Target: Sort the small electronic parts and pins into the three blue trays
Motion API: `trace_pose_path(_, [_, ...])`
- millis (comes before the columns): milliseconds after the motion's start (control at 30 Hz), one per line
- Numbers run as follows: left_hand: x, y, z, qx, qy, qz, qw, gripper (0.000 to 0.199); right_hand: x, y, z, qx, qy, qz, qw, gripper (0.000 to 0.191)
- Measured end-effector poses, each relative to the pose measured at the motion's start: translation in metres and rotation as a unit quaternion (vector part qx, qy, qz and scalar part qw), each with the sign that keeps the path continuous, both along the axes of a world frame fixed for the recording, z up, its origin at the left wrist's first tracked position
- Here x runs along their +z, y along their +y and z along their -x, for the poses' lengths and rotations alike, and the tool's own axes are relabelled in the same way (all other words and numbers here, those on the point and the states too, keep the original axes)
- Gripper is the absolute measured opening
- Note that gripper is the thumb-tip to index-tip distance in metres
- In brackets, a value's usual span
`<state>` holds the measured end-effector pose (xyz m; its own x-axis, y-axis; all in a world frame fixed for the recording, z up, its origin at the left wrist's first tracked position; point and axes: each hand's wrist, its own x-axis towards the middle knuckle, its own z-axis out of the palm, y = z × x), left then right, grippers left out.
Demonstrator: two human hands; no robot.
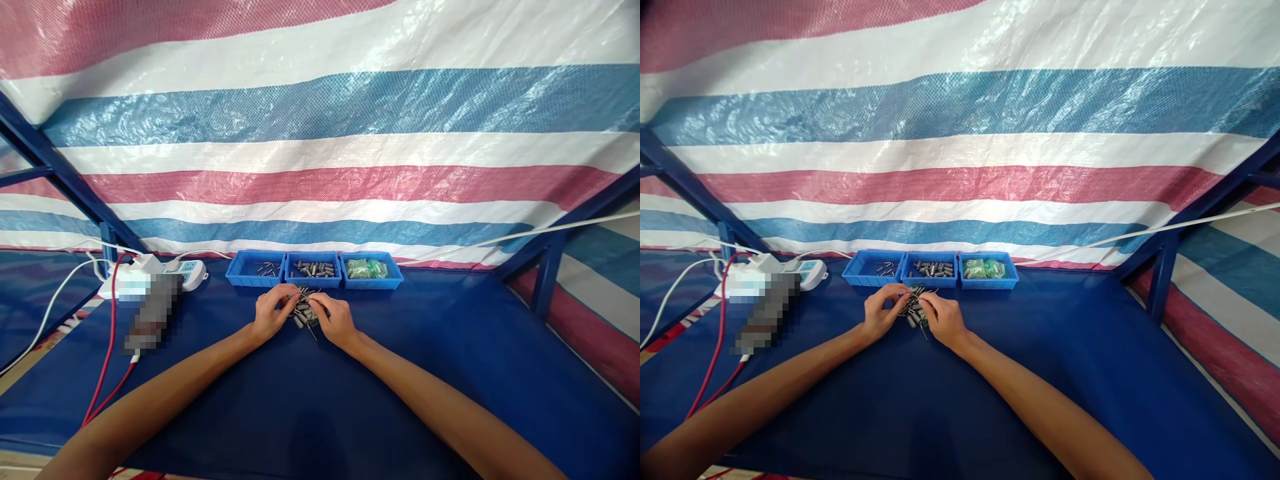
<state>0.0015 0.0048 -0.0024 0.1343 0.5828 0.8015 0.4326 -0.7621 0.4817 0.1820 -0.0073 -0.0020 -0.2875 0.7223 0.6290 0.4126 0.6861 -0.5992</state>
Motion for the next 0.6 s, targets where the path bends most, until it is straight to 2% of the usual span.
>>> trace_pose_path(600, [-0.0009,0.0008,-0.0004,0.010,0.002,0.002,1.000,0.005,0.0003,0.0013,0.0000,0.004,0.001,0.002,1.000,0.023])
